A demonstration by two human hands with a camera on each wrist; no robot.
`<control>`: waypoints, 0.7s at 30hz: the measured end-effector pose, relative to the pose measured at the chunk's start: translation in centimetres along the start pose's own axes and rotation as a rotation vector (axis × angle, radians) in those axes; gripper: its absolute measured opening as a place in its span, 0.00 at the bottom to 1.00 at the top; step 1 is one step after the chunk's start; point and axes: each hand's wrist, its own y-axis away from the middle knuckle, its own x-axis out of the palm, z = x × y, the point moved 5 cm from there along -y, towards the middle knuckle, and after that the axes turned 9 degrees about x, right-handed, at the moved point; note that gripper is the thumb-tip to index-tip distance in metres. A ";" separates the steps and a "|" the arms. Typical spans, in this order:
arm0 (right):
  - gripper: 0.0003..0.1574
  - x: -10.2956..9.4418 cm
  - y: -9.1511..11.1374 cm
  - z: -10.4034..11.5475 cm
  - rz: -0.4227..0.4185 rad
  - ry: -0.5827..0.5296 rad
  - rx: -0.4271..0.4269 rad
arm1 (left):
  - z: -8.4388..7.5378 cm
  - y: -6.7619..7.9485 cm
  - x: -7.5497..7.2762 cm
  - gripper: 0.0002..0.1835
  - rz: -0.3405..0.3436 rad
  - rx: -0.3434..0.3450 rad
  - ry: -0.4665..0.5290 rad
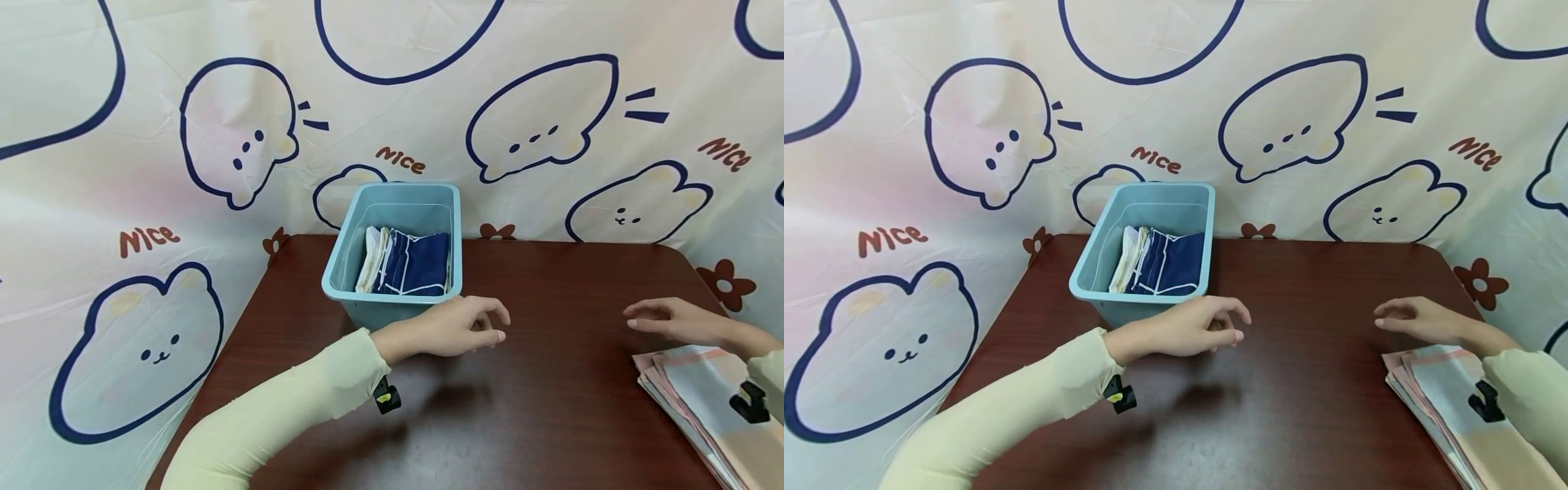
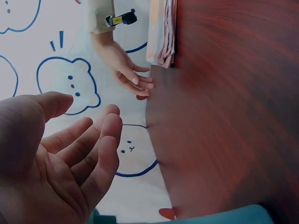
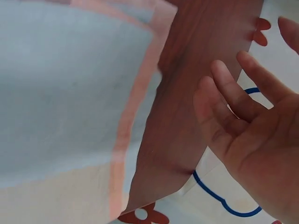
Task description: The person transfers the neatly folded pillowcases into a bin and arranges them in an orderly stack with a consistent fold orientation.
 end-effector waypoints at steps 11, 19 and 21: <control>0.18 0.1 0.7 -1.5 0.056 0.037 -0.135 | 1.5 -0.6 2.0 0.12 0.041 -0.033 0.032; 0.33 0.1 0.7 -3.0 0.194 0.078 -0.020 | 3.3 -0.7 2.7 0.12 0.039 -0.067 0.077; 0.36 0.1 0.7 -3.2 0.191 0.127 0.013 | 3.8 -0.7 2.9 0.12 0.034 -0.075 0.096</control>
